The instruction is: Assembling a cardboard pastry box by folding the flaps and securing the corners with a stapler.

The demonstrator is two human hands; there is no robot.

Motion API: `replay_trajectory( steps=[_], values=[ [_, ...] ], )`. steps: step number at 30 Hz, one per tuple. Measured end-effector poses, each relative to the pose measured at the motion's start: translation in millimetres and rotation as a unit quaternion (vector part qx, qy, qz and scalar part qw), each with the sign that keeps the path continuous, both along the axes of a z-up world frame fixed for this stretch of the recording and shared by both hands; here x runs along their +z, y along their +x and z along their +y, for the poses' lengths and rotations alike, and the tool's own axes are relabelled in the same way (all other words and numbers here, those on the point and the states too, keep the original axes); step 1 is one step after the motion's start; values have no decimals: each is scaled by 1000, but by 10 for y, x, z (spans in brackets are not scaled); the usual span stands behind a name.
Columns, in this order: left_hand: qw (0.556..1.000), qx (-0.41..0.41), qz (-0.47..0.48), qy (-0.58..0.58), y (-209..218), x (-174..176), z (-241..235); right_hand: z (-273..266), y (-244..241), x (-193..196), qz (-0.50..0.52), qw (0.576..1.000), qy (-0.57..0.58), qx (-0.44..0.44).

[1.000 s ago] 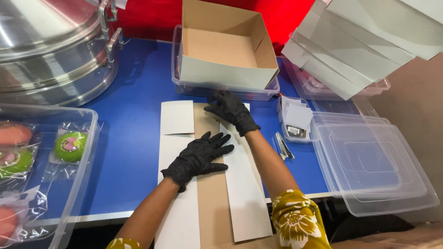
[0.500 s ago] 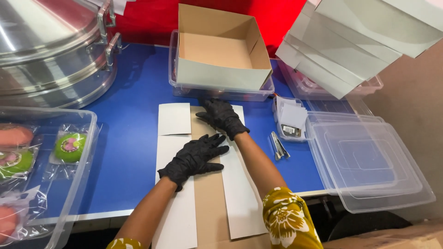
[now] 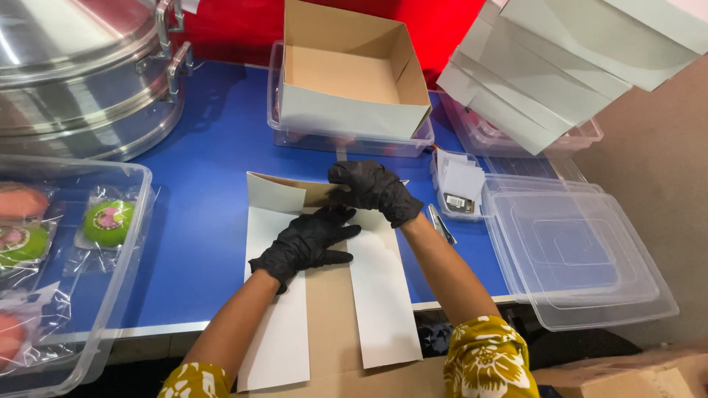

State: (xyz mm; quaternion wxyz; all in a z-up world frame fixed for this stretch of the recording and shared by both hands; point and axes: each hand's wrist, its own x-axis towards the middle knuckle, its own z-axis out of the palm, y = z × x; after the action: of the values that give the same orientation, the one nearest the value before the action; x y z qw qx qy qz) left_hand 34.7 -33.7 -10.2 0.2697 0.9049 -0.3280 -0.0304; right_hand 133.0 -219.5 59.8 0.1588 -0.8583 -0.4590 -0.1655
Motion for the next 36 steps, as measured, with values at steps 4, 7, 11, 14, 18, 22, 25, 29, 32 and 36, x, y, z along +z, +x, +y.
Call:
replay_trajectory(
  steps=[4, 7, 11, 14, 18, 22, 25, 29, 32, 36],
  values=[
    [999, -8, -38, 11, 9, 23, -15, -109, 140, -203, 59, 998, -13, -17],
    [1000, -1, 4, 21, -33, 111, 3, -159, 201, -201, 85, 995, -45, -12],
    [1000, -4, 2, 24, -23, 102, -17, -413, 271, -128, 174, 971, -95, -133],
    [999, -11, 5, 35, -27, 128, -1, -614, 321, -47, 231, 936, -115, -241],
    [999, -11, 12, 40, -47, 168, 7, -819, 229, -103, 237, 931, -131, -244],
    [1000, 4, 10, 23, -1, 88, -7, -774, -100, 42, 240, 930, -134, -244],
    [1000, 7, 8, 11, -32, 100, -2, -797, -207, -6, 184, 957, -78, -209],
    [999, -11, -52, -2, 46, -46, 0, -823, -277, -124, 148, 971, 12, -187],
    [996, -18, -83, -11, 46, -138, 38, -852, -345, -191, 156, 972, 17, -173],
    [994, -21, -103, -17, -59, -54, 61, -532, -837, 283, 207, 939, -63, -267]
  ],
)
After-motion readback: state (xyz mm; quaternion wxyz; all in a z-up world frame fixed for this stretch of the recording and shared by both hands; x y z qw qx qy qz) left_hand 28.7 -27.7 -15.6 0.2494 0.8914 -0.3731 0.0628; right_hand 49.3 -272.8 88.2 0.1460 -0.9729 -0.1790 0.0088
